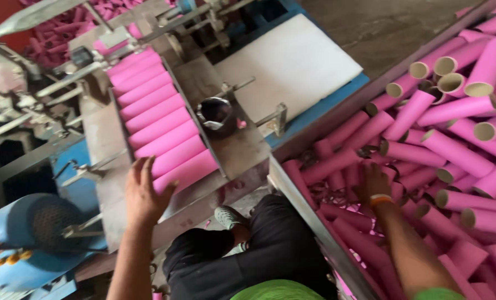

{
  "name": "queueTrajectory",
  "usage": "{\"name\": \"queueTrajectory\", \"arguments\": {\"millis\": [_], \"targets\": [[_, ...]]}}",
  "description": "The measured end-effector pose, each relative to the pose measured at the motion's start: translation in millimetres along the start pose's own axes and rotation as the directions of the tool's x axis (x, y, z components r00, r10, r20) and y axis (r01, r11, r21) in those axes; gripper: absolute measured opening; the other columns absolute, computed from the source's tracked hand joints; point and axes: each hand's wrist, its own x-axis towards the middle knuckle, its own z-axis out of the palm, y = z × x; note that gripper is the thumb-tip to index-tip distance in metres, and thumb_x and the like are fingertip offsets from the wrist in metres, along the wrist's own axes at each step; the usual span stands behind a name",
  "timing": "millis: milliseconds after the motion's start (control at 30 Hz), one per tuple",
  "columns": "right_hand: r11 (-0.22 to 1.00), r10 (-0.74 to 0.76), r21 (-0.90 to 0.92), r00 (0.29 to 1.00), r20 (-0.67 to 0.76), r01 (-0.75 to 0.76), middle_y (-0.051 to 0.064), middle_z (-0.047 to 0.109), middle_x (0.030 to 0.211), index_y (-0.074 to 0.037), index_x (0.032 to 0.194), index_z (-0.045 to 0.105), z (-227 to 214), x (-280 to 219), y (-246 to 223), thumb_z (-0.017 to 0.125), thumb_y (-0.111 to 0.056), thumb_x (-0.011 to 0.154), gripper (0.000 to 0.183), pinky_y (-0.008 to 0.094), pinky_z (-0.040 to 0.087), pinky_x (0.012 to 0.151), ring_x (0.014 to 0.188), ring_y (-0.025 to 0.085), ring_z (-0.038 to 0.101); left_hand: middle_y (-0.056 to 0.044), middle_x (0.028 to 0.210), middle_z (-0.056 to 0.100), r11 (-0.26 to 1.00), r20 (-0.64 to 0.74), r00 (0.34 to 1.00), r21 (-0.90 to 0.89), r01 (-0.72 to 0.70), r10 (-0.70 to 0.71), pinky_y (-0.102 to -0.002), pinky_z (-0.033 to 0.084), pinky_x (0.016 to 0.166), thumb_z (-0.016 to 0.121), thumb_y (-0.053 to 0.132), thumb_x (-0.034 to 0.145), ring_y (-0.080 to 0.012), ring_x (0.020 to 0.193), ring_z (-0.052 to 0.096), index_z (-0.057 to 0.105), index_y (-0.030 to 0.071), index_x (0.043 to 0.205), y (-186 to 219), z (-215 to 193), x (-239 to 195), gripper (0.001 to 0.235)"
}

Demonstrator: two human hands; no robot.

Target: The person repeatedly picks up pink cylindrical objects from a large pile and places them onto a conveyor belt. The cylinders are handled one at a time or in small groups and moved from the pile to the machine's input area.

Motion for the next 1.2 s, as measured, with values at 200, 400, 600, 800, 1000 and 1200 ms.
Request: {"name": "queueTrajectory", "arguments": {"millis": [200, 400, 600, 800, 1000, 1200], "targets": [[0.833, 0.276, 0.526, 0.953, -0.126, -0.172, 0.030, 0.019, 0.172, -0.016, 0.153, 0.049, 8, 48, 8, 0.066, -0.033, 0.090, 0.067, 0.058, 0.045, 0.099, 0.131, 0.050, 0.048, -0.022, 0.137, 0.055, 0.999, -0.015, 1.000, 0.032, -0.001, 0.002, -0.051, 0.048, 0.104, 0.086, 0.024, 0.077, -0.0433, 0.125, 0.055, 0.053, 0.003, 0.141, 6, -2, 0, 0.075], [0.984, -0.034, 0.177, 0.984, 0.176, 0.003, 0.019, 0.057, 0.142, -0.012, 0.136, 0.062, 14, 95, 18, 0.084, -0.037, 0.071, 0.073, 0.047, 0.042, 0.114, 0.133, 0.039, 0.053, -0.023, 0.134, 0.054, 0.997, -0.010, 1.000, 0.076, 0.009, -0.008, -0.052, 0.049, 0.100, 0.085, 0.026, 0.081, -0.0438, 0.122, 0.055, 0.054, 0.004, 0.140, 6, 0, -3, 0.070], [0.471, -0.065, 0.882, 0.995, 0.077, -0.037, 0.015, 0.064, 0.139, -0.006, 0.140, 0.056, -16, 83, 49, 0.084, -0.024, 0.064, 0.083, 0.041, 0.053, 0.103, 0.127, 0.028, 0.061, -0.023, 0.132, 0.055, 0.999, -0.026, 0.999, 0.037, 0.025, -0.024, -0.052, 0.049, 0.098, 0.086, 0.025, 0.080, -0.0436, 0.119, 0.055, 0.054, 0.005, 0.138, 5, -3, -1, 0.069], [0.746, -0.154, 0.652, 0.988, -0.025, 0.133, 0.020, 0.067, 0.126, -0.007, 0.153, 0.047, -16, 74, 1, 0.090, -0.024, 0.064, 0.100, 0.039, 0.052, 0.098, 0.112, 0.027, 0.065, -0.022, 0.134, 0.056, 1.000, -0.066, 0.998, -0.024, 0.012, -0.014, -0.051, 0.050, 0.099, 0.085, 0.024, 0.081, -0.0434, 0.121, 0.056, 0.055, 0.004, 0.136, 4, -4, -6, 0.066], [0.929, -0.070, 0.319, 0.934, -0.350, 0.189, 0.010, 0.078, 0.110, -0.013, 0.128, 0.070, -86, 59, -45, 0.094, -0.027, 0.068, 0.066, 0.055, 0.043, 0.102, 0.094, 0.031, 0.074, -0.023, 0.134, 0.056, 0.965, -0.047, 0.987, -0.222, 0.140, -0.154, -0.046, 0.053, 0.093, 0.083, 0.025, 0.084, -0.0368, 0.113, 0.062, 0.056, 0.005, 0.136, 0, -6, -9, 0.062], [0.833, -0.038, 0.460, 0.860, -0.508, 0.308, 0.012, 0.073, 0.111, -0.002, 0.114, 0.072, -259, -41, -46, 0.086, -0.022, 0.089, 0.035, 0.034, 0.055, 0.090, 0.101, 0.023, 0.069, -0.020, 0.132, 0.058, 0.981, -0.091, 0.995, -0.192, 0.019, -0.037, -0.048, 0.051, 0.099, 0.086, 0.030, 0.083, -0.0407, 0.119, 0.059, 0.059, 0.005, 0.134, -8, -4, -6, 0.063]]}}
